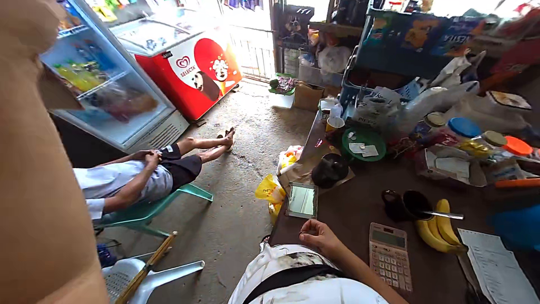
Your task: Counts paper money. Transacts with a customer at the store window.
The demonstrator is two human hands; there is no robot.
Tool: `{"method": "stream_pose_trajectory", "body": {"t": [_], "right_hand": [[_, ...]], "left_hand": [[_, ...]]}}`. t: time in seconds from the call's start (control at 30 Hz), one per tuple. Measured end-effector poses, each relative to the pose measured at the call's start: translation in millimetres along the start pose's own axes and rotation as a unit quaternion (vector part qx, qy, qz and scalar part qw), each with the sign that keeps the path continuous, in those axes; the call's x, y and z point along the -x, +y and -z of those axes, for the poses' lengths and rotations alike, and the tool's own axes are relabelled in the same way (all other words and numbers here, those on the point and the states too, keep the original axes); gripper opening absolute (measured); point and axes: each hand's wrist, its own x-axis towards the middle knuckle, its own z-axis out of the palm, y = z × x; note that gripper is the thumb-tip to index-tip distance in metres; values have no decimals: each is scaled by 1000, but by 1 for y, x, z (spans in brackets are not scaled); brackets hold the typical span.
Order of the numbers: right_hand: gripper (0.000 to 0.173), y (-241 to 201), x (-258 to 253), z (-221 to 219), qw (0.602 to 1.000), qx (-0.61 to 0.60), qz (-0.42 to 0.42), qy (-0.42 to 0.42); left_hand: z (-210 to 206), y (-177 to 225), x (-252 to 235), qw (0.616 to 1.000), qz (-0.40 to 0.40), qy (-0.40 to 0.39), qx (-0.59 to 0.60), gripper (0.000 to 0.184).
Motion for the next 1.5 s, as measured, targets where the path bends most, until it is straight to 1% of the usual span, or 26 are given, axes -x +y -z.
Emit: {"method": "stream_pose_trajectory", "body": {"t": [0.03,0.07,0.13,0.17,0.2,0.23,0.27,0.3,0.33,0.4,0.43,0.5,0.6,0.7,0.8,0.9,1.13,1.3,1.4,1.43,1.5], "right_hand": [[16,-1,-1,0,1000,-2,2,4],[17,-1,-2,-1,1000,-5,5,6],[20,-1,-5,-4,1000,-9,16,10],[24,-1,-6,-5,1000,-8,22,9],[27,-2,-7,-6,1000,-7,27,9],[28,-3,-7,-7,999,-6,29,13],[27,-4,-7,-7,999,-4,32,18],[25,-4,-7,-8,999,-3,37,24],[23,-5,-7,-8,999,-2,41,29],[21,-6,-6,-9,998,-3,45,34],[20,-6,-7,-9,998,-7,45,36],[20,-6,-8,-10,998,-26,45,39],[17,-8,-8,-14,996,-65,39,48],[15,-7,-11,-16,995,-79,25,52],[13,-4,-12,-15,993,-103,4,54],[12,-3,-11,-14,991,-120,-12,62],[10,3,-12,-10,982,-172,-11,75],[11,3,-13,-9,985,-162,-19,63],[4,2,-14,-9,985,-164,-26,53],[6,2,-14,-10,983,-169,-36,56],[14,-1,-15,-9,979,-179,-70,62]], "left_hand": [[-4,20,17,999,50,-13,-7,38],[-14,35,39,997,58,-48,-4,40],[-54,56,99,991,13,-128,21,31],[-79,67,136,982,-2,-183,47,23],[-107,69,173,969,-21,-239,67,16],[-138,63,208,946,-28,-312,81,13],[-162,63,240,912,-15,-399,95,16],[-180,66,269,879,-10,-463,115,21],[-191,75,292,849,-4,-510,136,25],[-203,95,326,811,4,-556,185,30],[-208,101,339,801,1,-558,216,31],[-215,111,359,794,-1,-547,266,31],[-219,120,372,804,20,-528,274,31],[-218,122,376,816,33,-518,255,32],[-220,120,381,826,22,-501,257,32],[-222,121,382,826,16,-491,274,31],[-224,128,383,829,26,-481,284,29],[-226,128,384,824,31,-490,282,28],[-226,126,386,829,21,-482,282,28],[-226,126,387,834,16,-476,279,27],[-226,126,389,852,0,-450,267,26]]}}
